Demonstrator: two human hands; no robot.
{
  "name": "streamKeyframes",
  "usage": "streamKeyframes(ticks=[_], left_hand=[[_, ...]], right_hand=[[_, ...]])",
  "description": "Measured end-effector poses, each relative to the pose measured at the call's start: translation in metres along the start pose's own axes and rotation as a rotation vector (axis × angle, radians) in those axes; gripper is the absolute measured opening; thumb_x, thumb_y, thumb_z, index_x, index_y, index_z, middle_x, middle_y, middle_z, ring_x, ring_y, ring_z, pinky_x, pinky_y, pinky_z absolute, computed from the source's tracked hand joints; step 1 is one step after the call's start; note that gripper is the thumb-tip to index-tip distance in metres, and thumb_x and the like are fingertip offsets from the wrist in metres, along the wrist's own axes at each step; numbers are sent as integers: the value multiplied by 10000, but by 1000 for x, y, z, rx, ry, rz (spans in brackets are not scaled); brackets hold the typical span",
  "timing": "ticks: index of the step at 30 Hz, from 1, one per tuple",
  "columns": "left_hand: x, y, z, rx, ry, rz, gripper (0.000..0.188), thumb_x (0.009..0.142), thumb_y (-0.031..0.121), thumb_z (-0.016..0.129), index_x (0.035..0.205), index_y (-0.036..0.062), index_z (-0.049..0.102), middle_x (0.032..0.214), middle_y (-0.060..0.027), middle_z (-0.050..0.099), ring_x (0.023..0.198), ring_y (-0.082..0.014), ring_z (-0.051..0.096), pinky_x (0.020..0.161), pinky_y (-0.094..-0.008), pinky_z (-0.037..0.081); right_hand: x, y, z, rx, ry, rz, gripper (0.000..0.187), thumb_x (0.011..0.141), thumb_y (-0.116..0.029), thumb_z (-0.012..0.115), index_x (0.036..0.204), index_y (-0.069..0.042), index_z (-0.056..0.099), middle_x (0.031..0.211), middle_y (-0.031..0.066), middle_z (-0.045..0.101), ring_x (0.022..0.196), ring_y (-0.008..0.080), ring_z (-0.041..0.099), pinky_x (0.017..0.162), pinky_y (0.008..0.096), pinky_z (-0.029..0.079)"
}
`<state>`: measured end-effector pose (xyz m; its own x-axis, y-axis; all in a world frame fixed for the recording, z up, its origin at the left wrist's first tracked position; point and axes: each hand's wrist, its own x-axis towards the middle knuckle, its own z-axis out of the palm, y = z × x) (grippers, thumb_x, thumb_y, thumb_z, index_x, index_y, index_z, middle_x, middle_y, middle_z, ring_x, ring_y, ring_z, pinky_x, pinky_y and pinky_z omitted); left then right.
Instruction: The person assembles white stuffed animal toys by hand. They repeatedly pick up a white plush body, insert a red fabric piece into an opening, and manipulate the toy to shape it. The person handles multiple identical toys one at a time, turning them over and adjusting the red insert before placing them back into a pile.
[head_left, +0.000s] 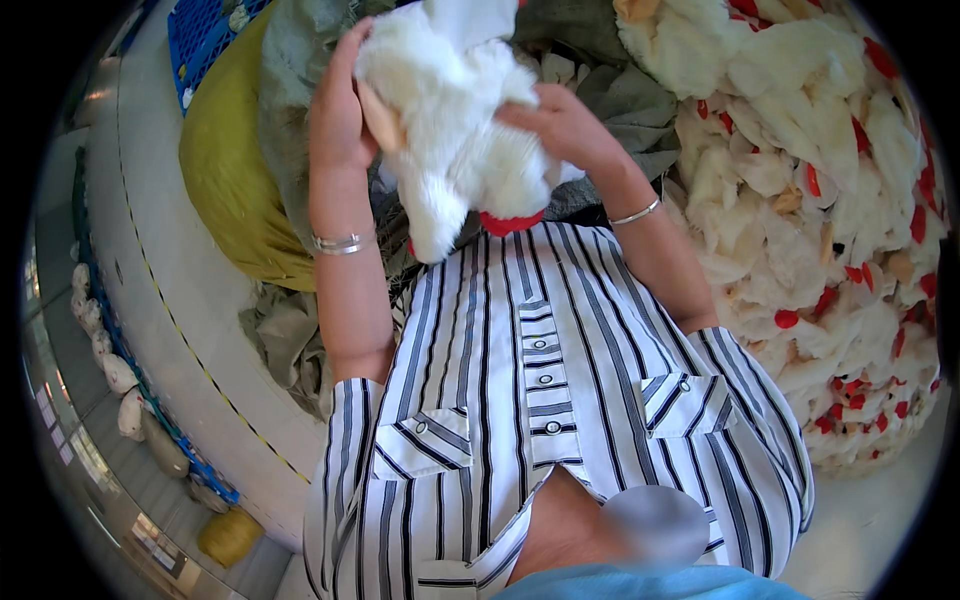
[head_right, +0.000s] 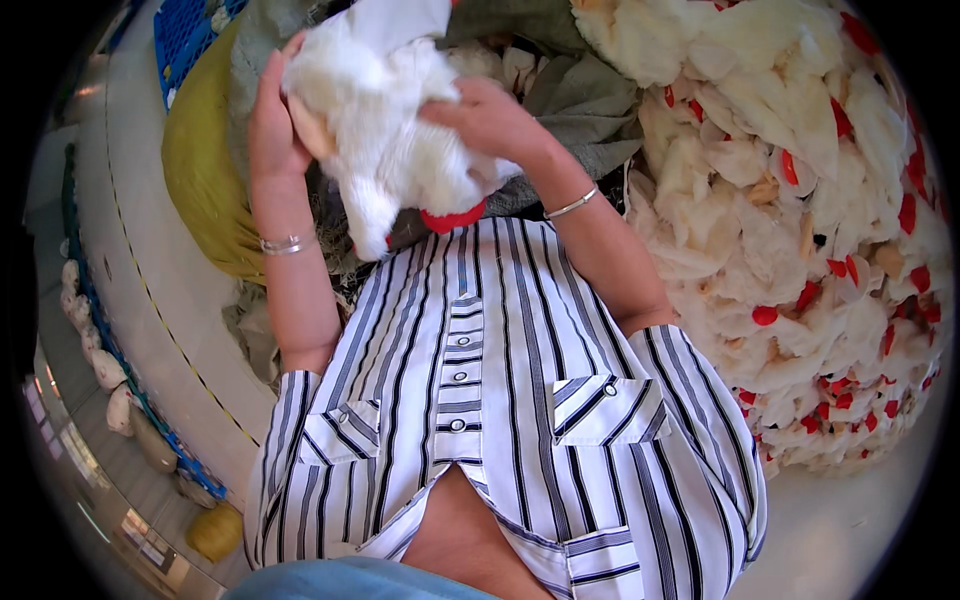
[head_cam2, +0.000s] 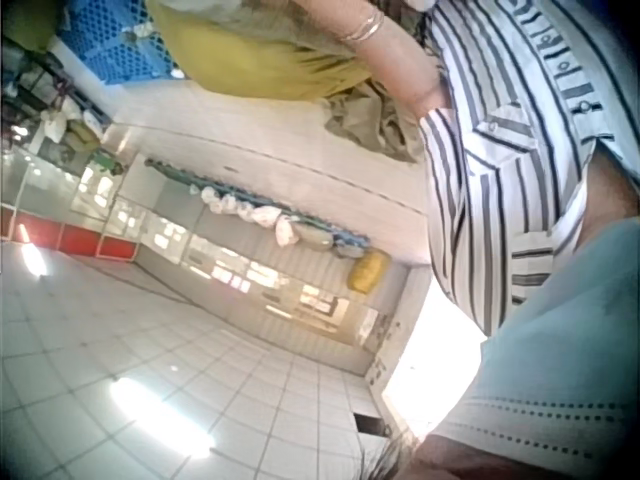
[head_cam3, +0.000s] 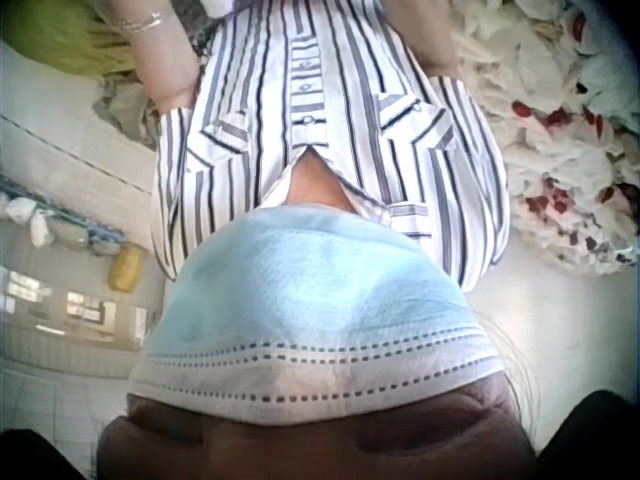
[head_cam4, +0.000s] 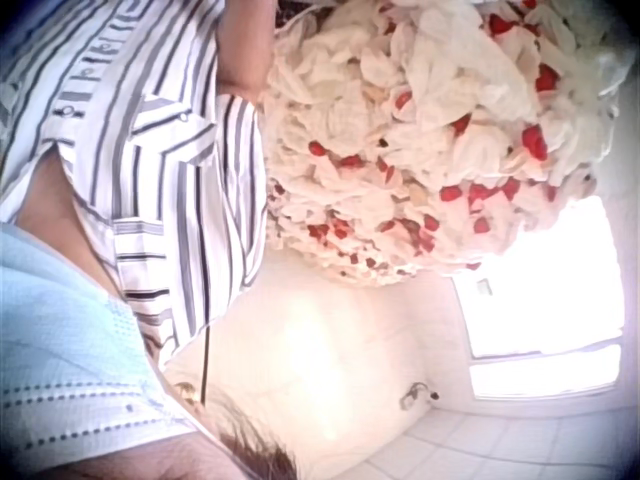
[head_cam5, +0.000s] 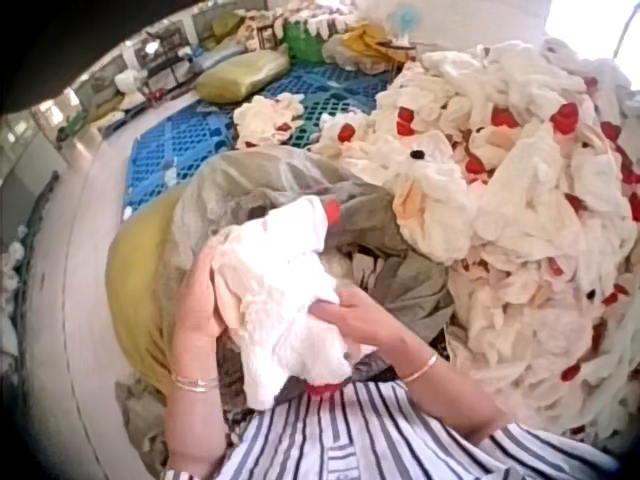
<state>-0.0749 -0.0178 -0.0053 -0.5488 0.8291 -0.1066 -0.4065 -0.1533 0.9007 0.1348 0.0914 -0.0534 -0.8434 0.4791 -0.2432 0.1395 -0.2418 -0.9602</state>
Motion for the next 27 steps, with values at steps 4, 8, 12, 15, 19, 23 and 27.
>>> streamKeyframes(ticks=[4, 8, 12, 15, 19, 23, 27], left_hand=[[-35, -40, 1, 15, -124, -75, 597, 983, 392, 494, 1418, 12, 342, 1358, -137, 487, 1208, -220, 499, 983, -332, 429], [-57, -59, 16, 239, -189, 36, 683, 897, 300, 658, 1417, -3, 335, 1370, -137, 455, 1216, -193, 468, 1013, -312, 394], [-66, -57, 42, 708, -73, 212, 450, 849, 47, 588, 1282, 3, 476, 1237, -114, 548, 1126, -176, 522, 973, -318, 420], [-58, -69, 30, 843, 124, 538, 272, 846, -21, 541, 1116, -6, 576, 1047, -65, 625, 952, -142, 587, 867, -286, 472], [-63, -59, 23, 517, 40, 396, 165, 879, -13, 526, 1023, -12, 607, 919, -10, 627, 786, -86, 562, 715, -228, 479], [-57, -47, 29, 816, -129, 607, 331, 801, 42, 660, 1119, 31, 567, 978, -64, 587, 817, -131, 560, 736, -267, 471], [-65, -53, 49, 1021, -214, 515, 580, 713, 96, 764, 1236, 134, 517, 1053, -101, 534, 850, -229, 591, 758, -327, 483]], right_hand=[[4, 16, -35, 454, 267, -30, 318, 886, -240, 632, 1065, 23, 646, 946, 81, 687, 831, 147, 666, 728, 280, 520], [17, 33, -45, 541, 453, -15, 339, 897, -225, 597, 1136, 14, 617, 1008, 84, 679, 904, 162, 662, 759, 302, 528], [14, 23, -34, 792, 431, -56, 359, 936, -220, 528, 1203, 17, 572, 1098, 107, 656, 966, 196, 654, 818, 333, 533], [7, 21, -33, 780, 434, -46, 371, 971, -237, 484, 1229, 20, 549, 1159, 129, 637, 1024, 232, 642, 888, 371, 532], [-1, 30, -39, 806, 367, -44, 382, 961, -254, 487, 1217, 23, 553, 1164, 137, 631, 1036, 249, 632, 889, 387, 530], [2, 45, -49, 873, 309, -63, 352, 946, -226, 507, 1181, 26, 577, 1126, 125, 646, 996, 241, 647, 862, 367, 534], [-1, 30, -31, 832, 364, -71, 356, 948, -232, 502, 1182, 25, 578, 1131, 126, 645, 1000, 244, 648, 862, 363, 534]])
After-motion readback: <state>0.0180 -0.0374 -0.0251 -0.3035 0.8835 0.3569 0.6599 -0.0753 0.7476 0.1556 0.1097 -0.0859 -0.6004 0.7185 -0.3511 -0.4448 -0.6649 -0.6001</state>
